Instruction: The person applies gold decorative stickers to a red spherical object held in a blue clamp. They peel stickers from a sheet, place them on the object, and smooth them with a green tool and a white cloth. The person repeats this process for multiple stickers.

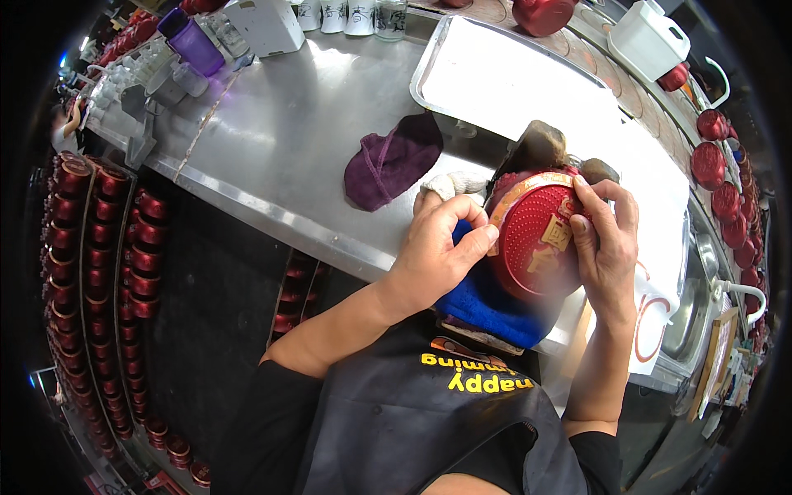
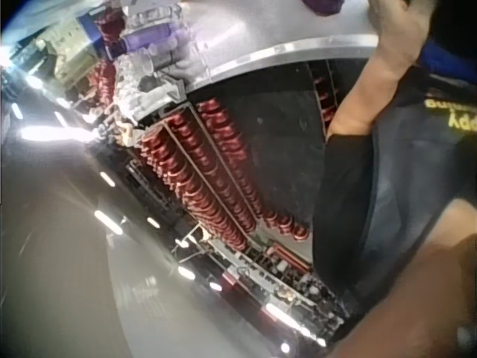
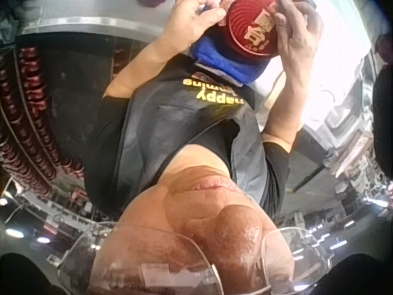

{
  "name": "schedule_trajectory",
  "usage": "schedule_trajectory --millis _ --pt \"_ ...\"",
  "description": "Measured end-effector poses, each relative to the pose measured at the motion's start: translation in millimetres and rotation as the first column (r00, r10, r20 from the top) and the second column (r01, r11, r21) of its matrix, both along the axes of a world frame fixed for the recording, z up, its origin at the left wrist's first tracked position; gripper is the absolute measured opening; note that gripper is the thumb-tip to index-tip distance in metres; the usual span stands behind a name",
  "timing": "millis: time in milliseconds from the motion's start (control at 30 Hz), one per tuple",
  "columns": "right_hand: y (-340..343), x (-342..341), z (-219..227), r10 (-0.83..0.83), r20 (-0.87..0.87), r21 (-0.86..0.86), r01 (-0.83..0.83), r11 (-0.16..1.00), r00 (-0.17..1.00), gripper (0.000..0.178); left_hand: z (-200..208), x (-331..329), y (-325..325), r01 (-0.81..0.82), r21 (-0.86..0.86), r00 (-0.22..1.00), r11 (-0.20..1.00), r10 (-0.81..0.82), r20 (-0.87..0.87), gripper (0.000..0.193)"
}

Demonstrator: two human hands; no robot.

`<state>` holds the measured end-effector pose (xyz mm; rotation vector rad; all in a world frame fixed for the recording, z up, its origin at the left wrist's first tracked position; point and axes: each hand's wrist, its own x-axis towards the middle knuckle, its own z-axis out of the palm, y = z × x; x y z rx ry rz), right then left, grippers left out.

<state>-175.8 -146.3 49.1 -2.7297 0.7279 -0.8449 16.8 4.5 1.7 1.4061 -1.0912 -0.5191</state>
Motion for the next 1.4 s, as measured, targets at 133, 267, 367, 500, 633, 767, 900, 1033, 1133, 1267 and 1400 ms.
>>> schedule_trajectory --millis 133,267,367,500,633,767,900,1033,1133,1267,1400 --pt "1 0 -1 -0.01 -0.005 0.007 0.01 1.0 1.0 0.033 8 -1 4 0.105 0.048 0.984 0.993 -0.096 -0.151 0.018" --pt "1 0 -1 -0.014 -0.006 -0.004 0.014 1.0 1.0 0.032 7 -1 3 0.074 0.038 0.997 0.997 -0.072 -0.035 0.021" --pt "0 0 -1 -0.01 -0.005 -0.024 0.01 1.0 1.0 0.032 5 -2 1 0.024 -0.024 0.999 0.999 -0.024 0.033 0.023" --pt "0 0 -1 -0.004 -0.004 -0.018 0.004 1.0 1.0 0.032 6 -2 4 -0.013 -0.021 0.995 1.0 0.015 0.103 0.025" --pt "0 0 -1 -0.003 -0.004 -0.026 0.003 1.0 1.0 0.032 9 -6 9 -0.095 -0.084 0.919 0.992 0.12 0.375 0.021" --pt "1 1 -1 -0.008 0.004 0.0 0.008 1.0 1.0 0.032 10 -7 11 -0.056 -0.056 0.935 0.997 0.072 0.348 0.018" --pt "1 1 -1 -0.009 -0.001 -0.013 0.009 1.0 1.0 0.032 11 -4 15 0.054 0.096 0.99 0.994 -0.065 0.123 0.016" --pt "1 0 -2 -0.011 -0.001 0.001 0.011 1.0 1.0 0.032 8 -9 15 -0.007 0.09 0.983 0.996 -0.01 0.182 0.017" --pt "1 0 -2 -0.012 -0.004 0.002 0.012 1.0 1.0 0.032 4 -12 15 -0.039 0.101 0.976 0.994 0.016 0.217 0.019" --pt "0 -1 -3 -0.011 0.004 0.012 0.011 1.0 1.0 0.032 -4 -7 16 0.0 0.069 0.981 0.998 -0.013 0.193 0.026" --pt "0 0 -3 -0.009 0.005 0.009 0.009 1.0 1.0 0.033 -15 -2 5 -0.002 -0.006 0.994 1.0 0.002 0.107 0.036"
